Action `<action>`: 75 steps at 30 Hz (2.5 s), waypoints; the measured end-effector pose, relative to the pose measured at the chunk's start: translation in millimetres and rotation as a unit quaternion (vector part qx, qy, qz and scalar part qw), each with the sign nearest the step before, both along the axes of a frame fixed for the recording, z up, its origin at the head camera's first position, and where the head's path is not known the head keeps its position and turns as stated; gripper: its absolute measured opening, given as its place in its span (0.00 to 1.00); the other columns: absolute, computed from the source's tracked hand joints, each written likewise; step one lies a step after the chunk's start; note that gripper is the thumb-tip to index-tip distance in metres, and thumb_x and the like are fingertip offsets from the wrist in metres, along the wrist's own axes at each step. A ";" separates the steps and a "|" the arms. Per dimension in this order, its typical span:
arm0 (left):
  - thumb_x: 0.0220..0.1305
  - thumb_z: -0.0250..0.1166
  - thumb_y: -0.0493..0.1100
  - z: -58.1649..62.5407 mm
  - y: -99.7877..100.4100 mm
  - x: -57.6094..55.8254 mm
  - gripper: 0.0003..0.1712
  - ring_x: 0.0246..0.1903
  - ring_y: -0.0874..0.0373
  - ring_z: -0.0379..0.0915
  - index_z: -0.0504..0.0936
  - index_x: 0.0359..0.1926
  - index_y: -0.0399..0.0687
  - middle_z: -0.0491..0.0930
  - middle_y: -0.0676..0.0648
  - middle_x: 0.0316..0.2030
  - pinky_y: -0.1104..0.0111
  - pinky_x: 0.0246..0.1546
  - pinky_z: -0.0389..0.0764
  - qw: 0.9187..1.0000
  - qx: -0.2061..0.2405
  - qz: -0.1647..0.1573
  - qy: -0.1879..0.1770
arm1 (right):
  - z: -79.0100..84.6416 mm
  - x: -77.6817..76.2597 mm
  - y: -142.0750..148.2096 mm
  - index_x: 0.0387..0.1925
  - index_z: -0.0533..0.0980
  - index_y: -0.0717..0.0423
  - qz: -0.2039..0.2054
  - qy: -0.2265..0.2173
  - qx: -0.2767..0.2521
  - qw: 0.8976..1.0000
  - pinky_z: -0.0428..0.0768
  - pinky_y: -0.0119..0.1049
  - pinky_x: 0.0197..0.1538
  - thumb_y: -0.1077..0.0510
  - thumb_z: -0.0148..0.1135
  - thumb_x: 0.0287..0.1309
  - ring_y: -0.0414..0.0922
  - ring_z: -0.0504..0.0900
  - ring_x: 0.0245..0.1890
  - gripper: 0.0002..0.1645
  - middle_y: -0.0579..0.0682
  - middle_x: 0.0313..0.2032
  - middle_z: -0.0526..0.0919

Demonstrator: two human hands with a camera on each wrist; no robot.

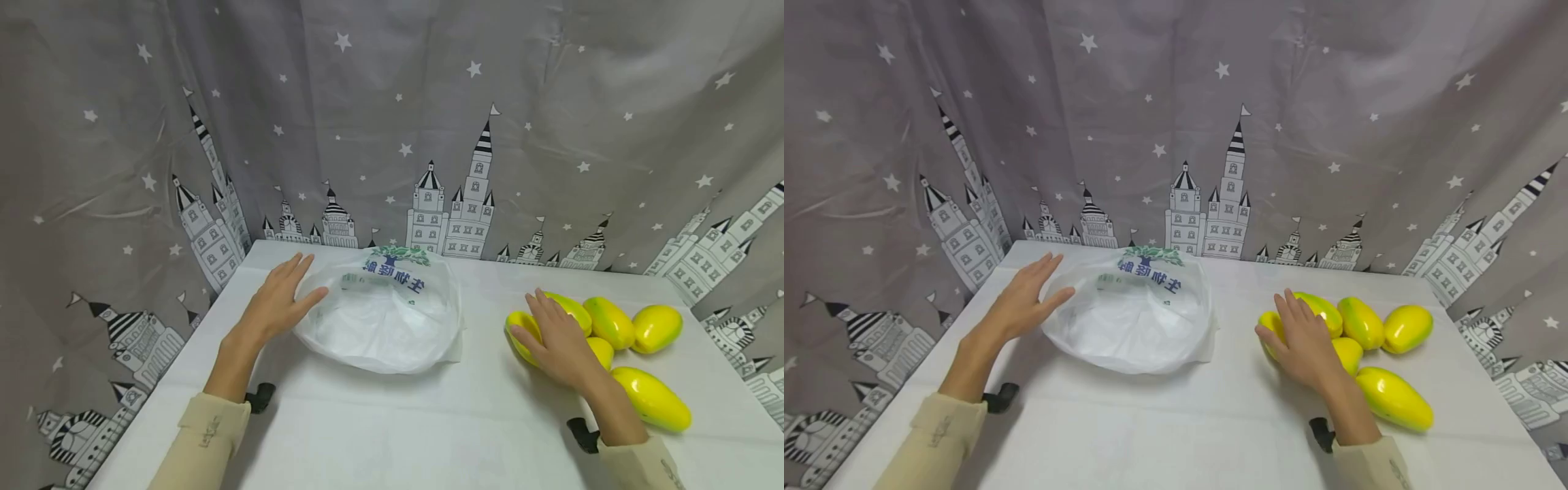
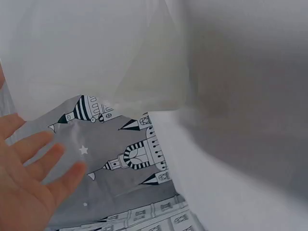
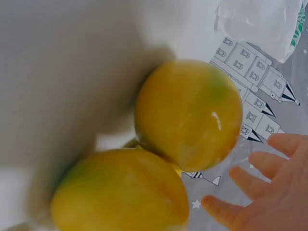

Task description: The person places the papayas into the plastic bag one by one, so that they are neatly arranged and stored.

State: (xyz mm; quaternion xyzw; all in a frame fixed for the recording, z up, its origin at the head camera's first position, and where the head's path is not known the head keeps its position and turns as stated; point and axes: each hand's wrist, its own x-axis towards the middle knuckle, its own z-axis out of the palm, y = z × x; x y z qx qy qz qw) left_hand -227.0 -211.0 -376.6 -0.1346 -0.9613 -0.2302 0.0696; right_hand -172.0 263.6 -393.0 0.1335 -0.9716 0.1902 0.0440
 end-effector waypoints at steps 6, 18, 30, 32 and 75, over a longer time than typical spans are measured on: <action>0.72 0.54 0.60 -10.2 -0.3 2.1 0.42 0.63 0.33 0.64 0.57 0.75 0.39 0.62 0.32 0.69 0.43 0.61 0.67 0.997 0.077 0.026 0.003 | -10.4 1.9 -0.8 0.75 0.53 0.62 0.016 0.002 -0.025 1.000 0.54 0.64 0.68 0.35 0.53 0.68 0.65 0.52 0.72 0.48 0.65 0.74 0.52; 0.72 0.59 0.52 -29.0 5.3 14.0 0.33 0.56 0.33 0.72 0.68 0.68 0.35 0.73 0.29 0.59 0.42 0.55 0.72 0.990 0.121 0.071 -0.006 | -24.4 11.6 1.1 0.73 0.56 0.64 0.005 -0.004 -0.041 0.999 0.55 0.65 0.67 0.37 0.56 0.67 0.66 0.54 0.71 0.47 0.68 0.73 0.53; 0.73 0.56 0.51 -29.7 6.6 19.1 0.31 0.53 0.32 0.75 0.69 0.68 0.36 0.74 0.28 0.58 0.45 0.55 0.75 0.981 0.175 0.084 0.004 | -23.6 9.6 6.6 0.70 0.58 0.69 -0.039 -0.003 -0.044 0.998 0.64 0.65 0.62 0.50 0.67 0.61 0.67 0.68 0.61 0.46 0.71 0.63 0.68; 0.73 0.56 0.52 -28.6 6.6 18.6 0.31 0.53 0.33 0.76 0.69 0.67 0.35 0.75 0.28 0.57 0.45 0.55 0.75 0.980 0.180 0.086 0.003 | -23.3 9.3 6.4 0.69 0.59 0.70 -0.045 0.001 -0.039 0.998 0.65 0.65 0.61 0.54 0.67 0.60 0.67 0.69 0.59 0.44 0.71 0.62 0.69; 0.73 0.58 0.47 -24.1 -1.4 15.8 0.23 0.49 0.37 0.79 0.80 0.54 0.30 0.83 0.33 0.45 0.46 0.53 0.76 0.975 0.190 0.113 0.031 | -26.3 5.2 -2.2 0.66 0.68 0.64 -0.043 0.112 -0.100 0.988 0.65 0.68 0.59 0.54 0.70 0.57 0.69 0.67 0.61 0.38 0.70 0.63 0.68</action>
